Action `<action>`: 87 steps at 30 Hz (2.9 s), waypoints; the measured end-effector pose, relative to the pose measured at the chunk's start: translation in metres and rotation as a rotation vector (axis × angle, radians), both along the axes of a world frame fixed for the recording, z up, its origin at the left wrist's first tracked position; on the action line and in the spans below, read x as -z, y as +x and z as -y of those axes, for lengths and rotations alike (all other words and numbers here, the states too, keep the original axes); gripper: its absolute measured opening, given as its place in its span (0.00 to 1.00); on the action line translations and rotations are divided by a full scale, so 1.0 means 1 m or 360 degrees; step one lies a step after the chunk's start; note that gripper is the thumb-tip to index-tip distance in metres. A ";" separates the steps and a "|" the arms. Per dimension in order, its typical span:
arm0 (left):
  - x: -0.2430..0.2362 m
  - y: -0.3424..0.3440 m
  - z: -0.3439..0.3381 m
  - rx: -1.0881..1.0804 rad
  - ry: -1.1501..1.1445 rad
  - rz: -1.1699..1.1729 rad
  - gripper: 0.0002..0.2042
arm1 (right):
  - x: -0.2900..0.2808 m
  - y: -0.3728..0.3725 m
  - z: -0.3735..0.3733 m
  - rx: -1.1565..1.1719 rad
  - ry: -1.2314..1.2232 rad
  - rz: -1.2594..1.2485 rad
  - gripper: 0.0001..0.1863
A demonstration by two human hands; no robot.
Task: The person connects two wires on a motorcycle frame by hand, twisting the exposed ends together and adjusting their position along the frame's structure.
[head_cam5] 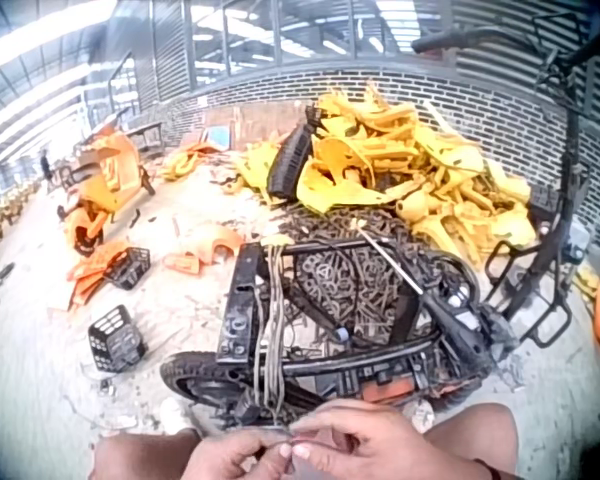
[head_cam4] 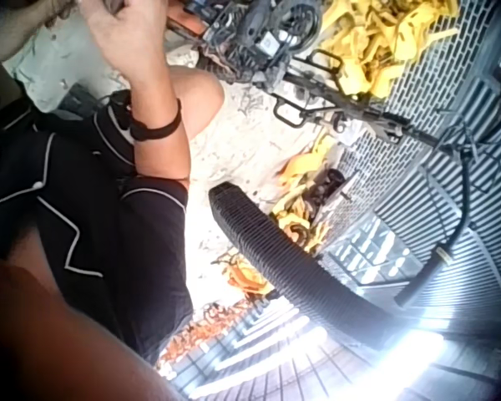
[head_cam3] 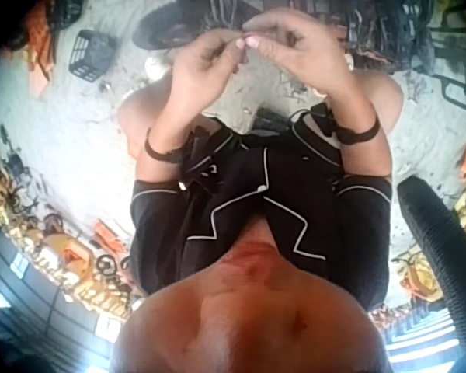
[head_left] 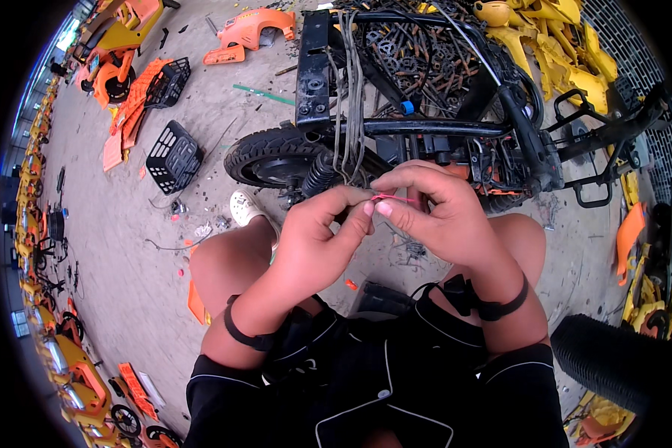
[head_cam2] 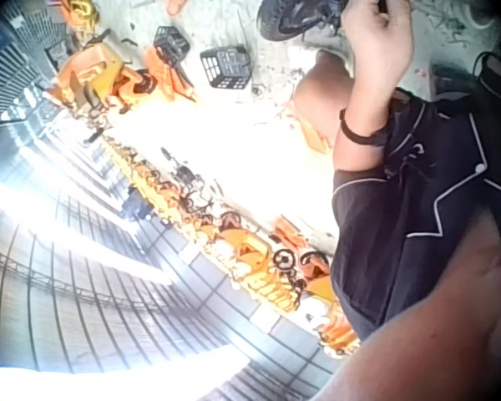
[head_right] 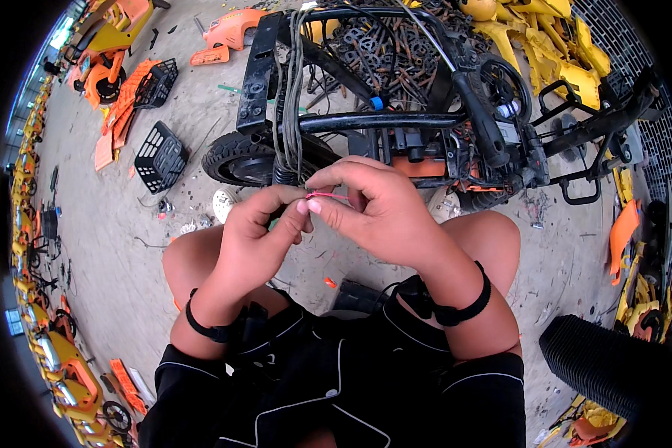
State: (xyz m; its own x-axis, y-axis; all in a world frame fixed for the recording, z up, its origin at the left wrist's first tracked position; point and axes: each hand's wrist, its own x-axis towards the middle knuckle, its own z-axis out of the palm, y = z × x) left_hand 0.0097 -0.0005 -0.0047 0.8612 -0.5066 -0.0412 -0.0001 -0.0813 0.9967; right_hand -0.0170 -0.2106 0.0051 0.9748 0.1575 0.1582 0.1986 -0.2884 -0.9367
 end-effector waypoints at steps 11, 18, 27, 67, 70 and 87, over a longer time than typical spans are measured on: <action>0.002 0.000 0.003 -0.0102 0.0237 0.0621 0.07 | 0.003 0.003 0.000 0.0031 0.0007 0.0042 0.07; 0.000 -0.001 0.003 -0.0178 0.0305 0.0618 0.10 | -0.017 0.000 0.006 0.0048 -0.0107 -0.0246 0.20; 0.005 0.002 0.002 -0.0164 0.0352 0.0810 0.11 | -0.012 0.001 0.008 0.0034 -0.0655 0.0535 0.18; -0.002 0.001 0.002 -0.0046 -0.0006 -0.0037 0.08 | 0.001 -0.008 -0.021 0.0355 -0.0738 0.0753 0.11; -0.003 0.001 0.001 -0.0038 0.0001 0.0005 0.09 | 0.004 -0.007 -0.022 0.0378 -0.0668 0.0708 0.11; 0.000 -0.003 0.001 -0.0131 0.0152 0.0205 0.08 | 0.009 -0.009 -0.031 0.0455 -0.1179 0.1217 0.15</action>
State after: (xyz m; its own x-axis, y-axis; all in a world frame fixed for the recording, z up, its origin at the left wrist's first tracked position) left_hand 0.0071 -0.0018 -0.0047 0.9009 -0.4331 0.0278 -0.1170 -0.1807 0.9765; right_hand -0.0256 -0.1800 -0.0039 0.6753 0.2471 0.6949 0.4889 -0.8555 -0.1708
